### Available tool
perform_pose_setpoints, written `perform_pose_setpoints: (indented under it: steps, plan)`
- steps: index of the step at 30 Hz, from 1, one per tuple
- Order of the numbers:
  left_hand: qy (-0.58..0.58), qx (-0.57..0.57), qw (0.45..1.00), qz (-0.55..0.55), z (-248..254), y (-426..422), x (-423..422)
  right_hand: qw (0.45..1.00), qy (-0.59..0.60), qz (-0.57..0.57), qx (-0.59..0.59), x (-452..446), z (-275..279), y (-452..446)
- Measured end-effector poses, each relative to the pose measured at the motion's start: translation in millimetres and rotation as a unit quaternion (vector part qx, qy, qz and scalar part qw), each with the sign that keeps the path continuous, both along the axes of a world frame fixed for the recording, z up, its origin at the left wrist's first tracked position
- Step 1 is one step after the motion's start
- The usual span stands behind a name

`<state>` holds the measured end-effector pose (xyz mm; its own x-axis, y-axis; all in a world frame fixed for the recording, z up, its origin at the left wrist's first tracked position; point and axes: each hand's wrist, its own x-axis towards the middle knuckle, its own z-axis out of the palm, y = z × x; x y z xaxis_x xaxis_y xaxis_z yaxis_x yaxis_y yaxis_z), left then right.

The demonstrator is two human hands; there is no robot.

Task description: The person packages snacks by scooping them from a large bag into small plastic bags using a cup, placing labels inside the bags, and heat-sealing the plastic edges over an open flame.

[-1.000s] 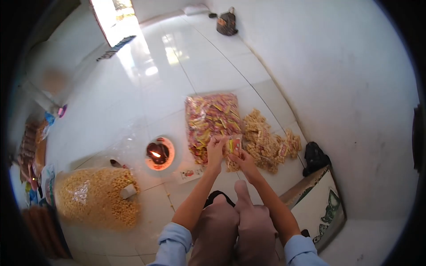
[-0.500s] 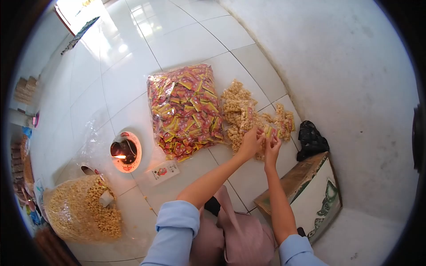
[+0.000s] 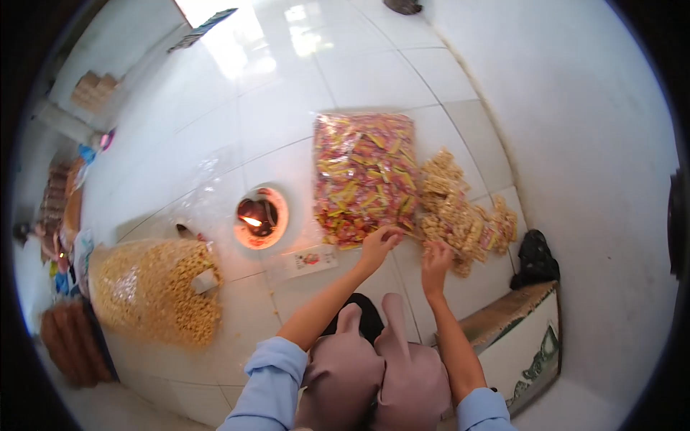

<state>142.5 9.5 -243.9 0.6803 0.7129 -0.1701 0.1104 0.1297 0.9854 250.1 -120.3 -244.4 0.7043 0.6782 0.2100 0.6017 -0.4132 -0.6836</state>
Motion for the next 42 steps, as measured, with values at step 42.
perform_pose_setpoints:
  steps: [42]
  plan:
    - [0.165,0.014,0.833,0.528,-73,29,-293,0.847,0.021,0.469,-0.25,-226,-80,189]
